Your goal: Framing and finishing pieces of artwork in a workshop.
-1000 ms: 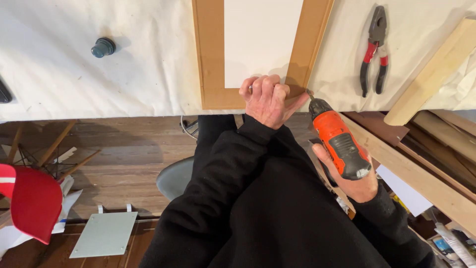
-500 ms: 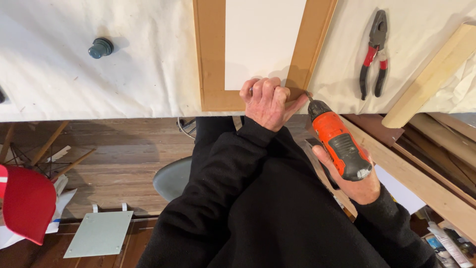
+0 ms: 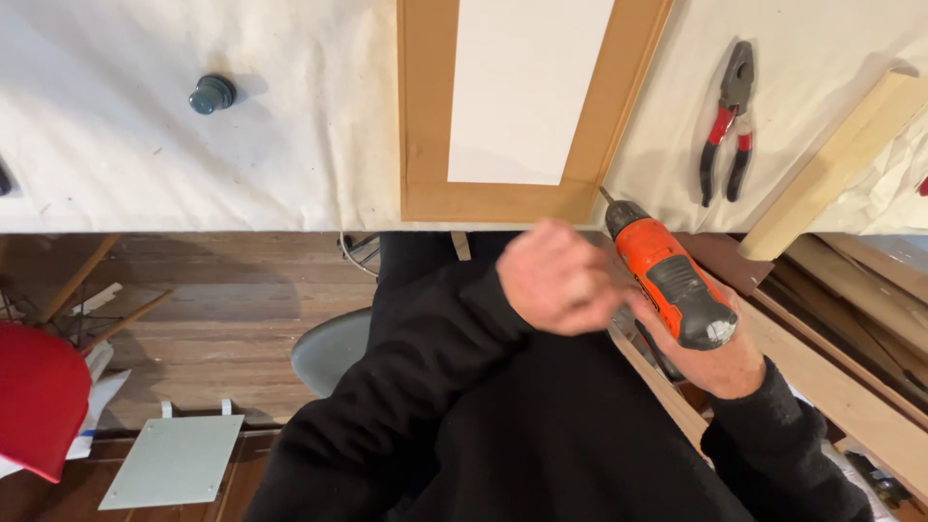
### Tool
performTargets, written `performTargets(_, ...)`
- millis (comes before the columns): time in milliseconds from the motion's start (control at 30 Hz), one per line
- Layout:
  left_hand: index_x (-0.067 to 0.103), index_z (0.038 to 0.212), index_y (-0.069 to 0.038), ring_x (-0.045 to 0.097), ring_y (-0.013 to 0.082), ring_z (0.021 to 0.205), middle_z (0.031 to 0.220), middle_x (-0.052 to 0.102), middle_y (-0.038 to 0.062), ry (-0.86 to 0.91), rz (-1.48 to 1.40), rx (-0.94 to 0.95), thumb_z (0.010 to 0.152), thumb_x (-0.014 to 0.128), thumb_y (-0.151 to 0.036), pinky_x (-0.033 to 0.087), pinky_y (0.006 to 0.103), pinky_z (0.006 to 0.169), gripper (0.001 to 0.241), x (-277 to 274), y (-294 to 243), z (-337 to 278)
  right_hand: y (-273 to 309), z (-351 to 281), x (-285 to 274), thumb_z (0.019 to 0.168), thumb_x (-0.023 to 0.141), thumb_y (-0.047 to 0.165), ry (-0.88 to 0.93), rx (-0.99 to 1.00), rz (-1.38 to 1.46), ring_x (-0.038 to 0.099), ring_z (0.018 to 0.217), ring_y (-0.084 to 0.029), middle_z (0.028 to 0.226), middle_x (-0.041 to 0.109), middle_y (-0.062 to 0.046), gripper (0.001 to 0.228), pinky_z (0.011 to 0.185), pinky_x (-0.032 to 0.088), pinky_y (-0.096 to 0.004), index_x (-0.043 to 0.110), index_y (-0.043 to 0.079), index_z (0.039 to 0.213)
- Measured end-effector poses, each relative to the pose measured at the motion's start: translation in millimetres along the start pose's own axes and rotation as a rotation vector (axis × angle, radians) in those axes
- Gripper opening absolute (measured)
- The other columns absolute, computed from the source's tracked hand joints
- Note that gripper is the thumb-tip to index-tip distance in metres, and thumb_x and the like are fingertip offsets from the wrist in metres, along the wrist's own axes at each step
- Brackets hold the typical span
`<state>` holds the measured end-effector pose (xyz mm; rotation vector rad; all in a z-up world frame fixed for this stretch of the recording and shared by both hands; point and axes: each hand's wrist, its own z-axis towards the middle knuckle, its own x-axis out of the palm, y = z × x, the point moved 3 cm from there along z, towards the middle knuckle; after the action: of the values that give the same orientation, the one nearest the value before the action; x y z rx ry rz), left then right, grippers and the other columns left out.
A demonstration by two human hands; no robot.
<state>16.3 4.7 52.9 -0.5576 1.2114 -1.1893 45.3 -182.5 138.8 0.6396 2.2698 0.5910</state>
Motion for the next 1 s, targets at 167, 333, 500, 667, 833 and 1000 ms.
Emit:
performTargets(167,0.068,0.098,-0.007,0.068,0.0291,0.097,0.106,0.068,0.011,-0.184,-0.294,0.021,0.075,0.080,-0.039,0.053,0.0415,0.090,0.041,-29,-56,78,14,14,-10,0.085,0.074,0.026,0.079,-0.116,0.126,0.066,0.101,-0.017,0.110,0.067,-0.005,0.052,0.090,0.052,-0.033,0.058,0.004,0.129)
performTargets(333,0.067,0.104,-0.008,0.066,0.0258,0.100,0.106,0.064,0.006,-0.160,-0.462,-0.013,0.087,0.078,-0.027,0.051,0.0354,0.089,0.028,15,-53,63,-28,7,4,0.088,0.065,0.031,0.069,-0.119,0.148,0.064,0.098,-0.015,0.106,0.063,-0.003,0.044,0.090,0.051,-0.032,0.056,0.006,0.123)
performTargets(500,0.068,0.098,-0.009,0.066,0.0230,0.094,0.100,0.063,0.004,-0.164,-0.480,-0.018,0.085,0.076,-0.018,0.051,0.0333,0.086,0.018,11,-49,68,-85,-14,19,0.091,0.056,0.036,0.043,-0.100,0.174,0.062,0.095,-0.014,0.102,0.059,-0.001,0.038,0.090,0.049,-0.032,0.054,0.008,0.118)
performTargets(667,0.067,0.095,-0.008,0.065,0.0235,0.089,0.097,0.063,0.004,-0.207,-0.510,0.007,0.083,0.075,-0.018,0.049,0.0345,0.078,0.017,7,-48,71,-120,-28,29,0.094,0.048,0.041,0.018,-0.085,0.203,0.061,0.092,-0.012,0.097,0.055,0.001,0.035,0.090,0.047,-0.031,0.052,0.010,0.112)
performTargets(833,0.068,0.091,-0.009,0.063,0.0219,0.080,0.092,0.063,0.003,-0.233,-0.477,-0.012,0.082,0.075,-0.017,0.047,0.0335,0.070,0.014,17,-49,72,-107,-29,13,0.096,0.042,0.043,0.026,-0.028,0.209,0.060,0.092,-0.012,0.095,0.053,0.001,0.036,0.089,0.047,-0.031,0.051,0.011,0.109)
performTargets(1000,0.067,0.087,-0.010,0.062,0.0208,0.078,0.088,0.063,0.002,-0.322,-0.484,-0.047,0.080,0.074,-0.016,0.046,0.0320,0.067,0.012,22,-47,77,-93,-25,1,0.097,0.044,0.038,0.017,0.028,0.252,0.061,0.098,-0.016,0.101,0.056,-0.002,0.034,0.093,0.047,-0.033,0.054,0.011,0.116)
